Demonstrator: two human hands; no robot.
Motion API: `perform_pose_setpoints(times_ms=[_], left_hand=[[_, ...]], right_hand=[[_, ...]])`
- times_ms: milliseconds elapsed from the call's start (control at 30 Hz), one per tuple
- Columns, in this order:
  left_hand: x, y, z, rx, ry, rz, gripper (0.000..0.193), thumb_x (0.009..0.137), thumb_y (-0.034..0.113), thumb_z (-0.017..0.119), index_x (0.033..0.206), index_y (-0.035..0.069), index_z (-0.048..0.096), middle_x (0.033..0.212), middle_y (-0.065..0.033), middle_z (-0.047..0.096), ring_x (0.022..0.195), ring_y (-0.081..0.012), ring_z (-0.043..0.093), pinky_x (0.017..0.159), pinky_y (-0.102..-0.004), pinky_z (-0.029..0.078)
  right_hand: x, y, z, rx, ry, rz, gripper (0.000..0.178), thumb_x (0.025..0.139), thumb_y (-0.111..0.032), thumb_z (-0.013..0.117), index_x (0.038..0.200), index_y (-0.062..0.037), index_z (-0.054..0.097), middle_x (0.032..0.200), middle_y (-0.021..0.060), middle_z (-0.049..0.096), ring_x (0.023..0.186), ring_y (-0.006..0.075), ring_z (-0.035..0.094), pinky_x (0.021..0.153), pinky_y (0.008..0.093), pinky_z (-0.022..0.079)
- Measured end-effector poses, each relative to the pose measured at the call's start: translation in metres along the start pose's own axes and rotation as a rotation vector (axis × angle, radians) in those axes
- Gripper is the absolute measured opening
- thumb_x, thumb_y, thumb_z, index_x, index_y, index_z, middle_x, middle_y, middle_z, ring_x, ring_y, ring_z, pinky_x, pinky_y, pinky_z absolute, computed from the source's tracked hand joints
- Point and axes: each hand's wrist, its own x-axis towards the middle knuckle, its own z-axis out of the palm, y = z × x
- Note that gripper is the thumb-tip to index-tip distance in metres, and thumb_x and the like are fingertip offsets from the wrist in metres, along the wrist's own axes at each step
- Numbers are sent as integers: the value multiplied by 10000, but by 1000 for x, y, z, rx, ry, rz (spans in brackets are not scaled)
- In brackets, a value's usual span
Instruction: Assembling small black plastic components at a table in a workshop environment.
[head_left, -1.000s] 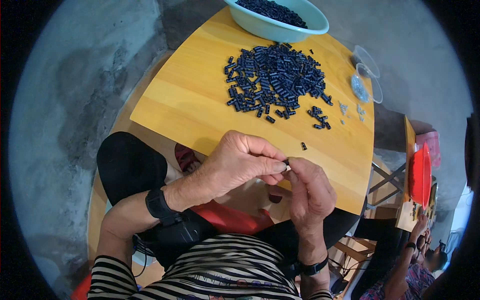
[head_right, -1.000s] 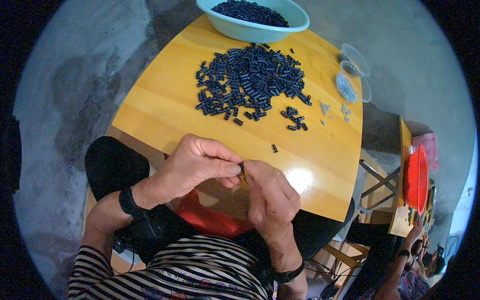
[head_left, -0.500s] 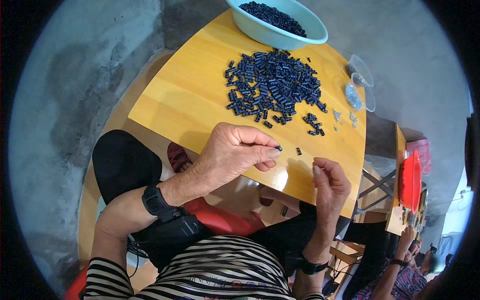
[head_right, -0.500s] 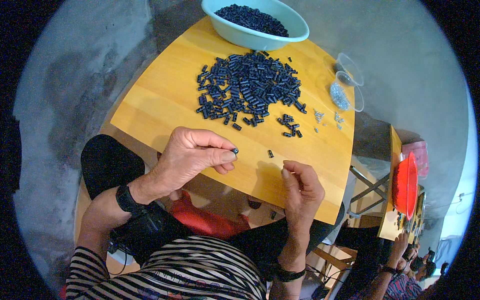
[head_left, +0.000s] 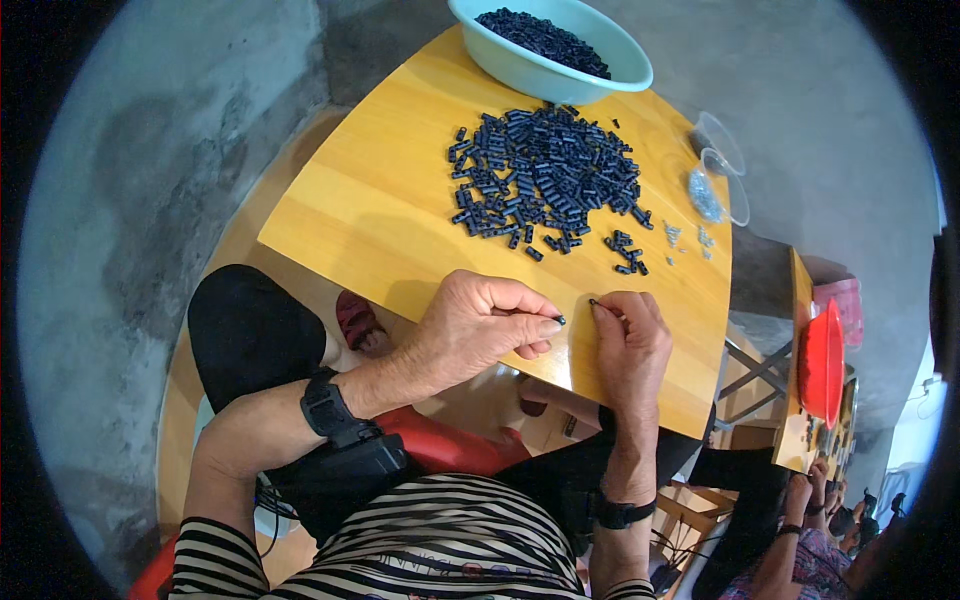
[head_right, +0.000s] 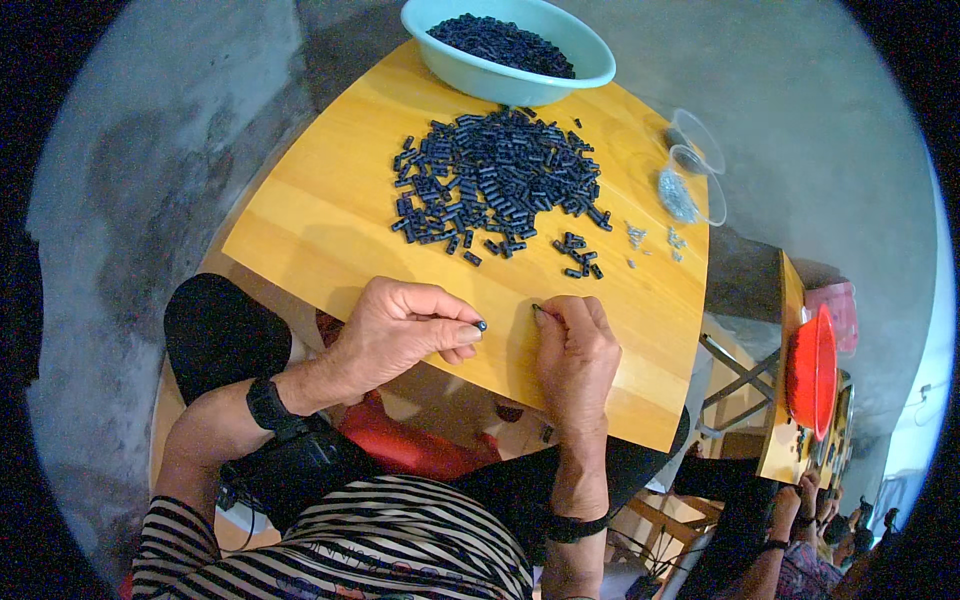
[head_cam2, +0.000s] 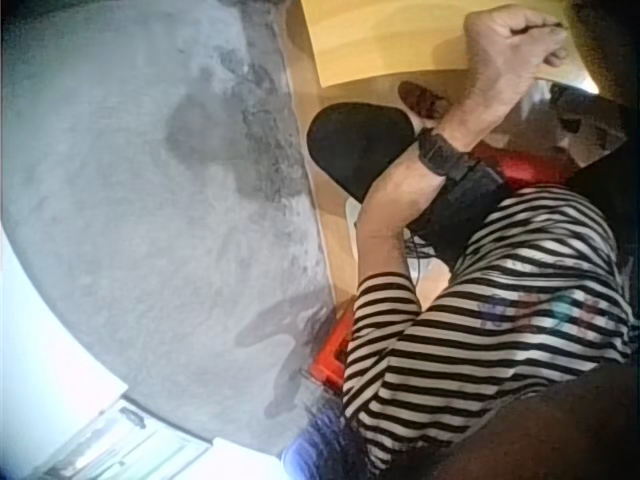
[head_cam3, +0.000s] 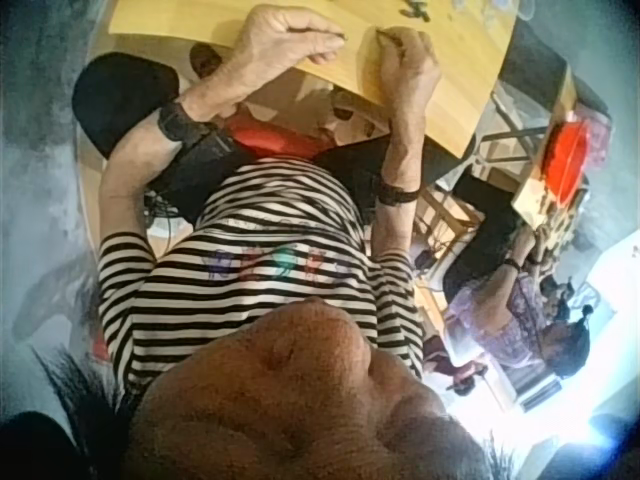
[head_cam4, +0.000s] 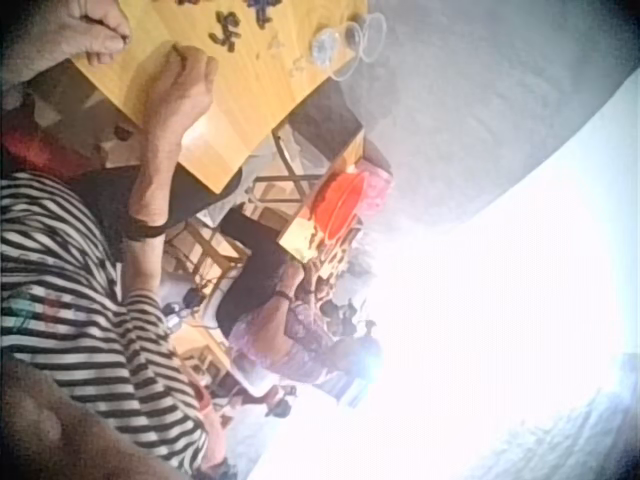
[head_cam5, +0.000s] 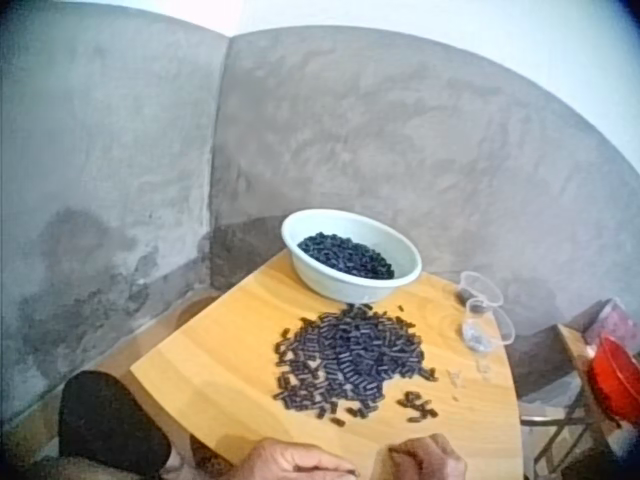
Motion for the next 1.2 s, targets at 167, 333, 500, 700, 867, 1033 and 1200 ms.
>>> perform_pose_setpoints(times_ms=[167,333,500,700,867,1033,1200], left_hand=[[-3,4,-2,7,-15,-27,167,895,68,685,1014,-49,697,852,-120,714,764,-142,700,674,-254,597],[-4,7,1,7,-20,-54,173,889,64,693,1018,-51,696,861,-119,714,755,-142,698,667,-255,597],[-5,6,2,-28,-25,-33,172,882,62,702,1011,-50,697,852,-122,714,747,-138,696,663,-251,596],[-5,6,2,-4,-27,-41,145,880,40,697,993,-50,699,846,-126,713,724,-139,693,643,-249,595],[-5,3,2,-33,-14,-38,154,883,64,692,994,-42,705,822,-104,719,708,-111,689,627,-225,576],[-6,3,2,-10,-13,-20,160,883,63,691,1001,-44,702,827,-105,718,712,-112,688,639,-230,580],[-6,4,3,-30,-7,-38,166,881,57,690,1009,-48,699,836,-108,717,733,-115,689,656,-235,585]], right_hand=[[2,-16,-21,820,-206,512,53,876,-11,637,927,-8,648,811,64,678,578,92,582,504,199,430],[11,-31,-30,979,-336,423,85,866,-10,667,951,-7,654,807,57,678,619,98,619,514,214,458],[14,-32,-27,966,-380,370,112,861,-5,692,970,-6,667,804,40,678,639,94,627,548,217,483],[15,-33,-24,862,-447,276,90,872,-10,690,959,2,673,798,29,664,659,75,605,582,210,483],[16,-33,-24,799,-455,236,76,876,0,678,950,9,667,795,22,648,685,69,597,610,218,485],[15,-34,-24,747,-447,217,70,874,14,667,943,7,667,813,17,638,699,71,593,627,219,483],[15,-31,-23,738,-452,215,71,867,29,662,934,7,666,804,16,623,702,75,581,634,222,476]])
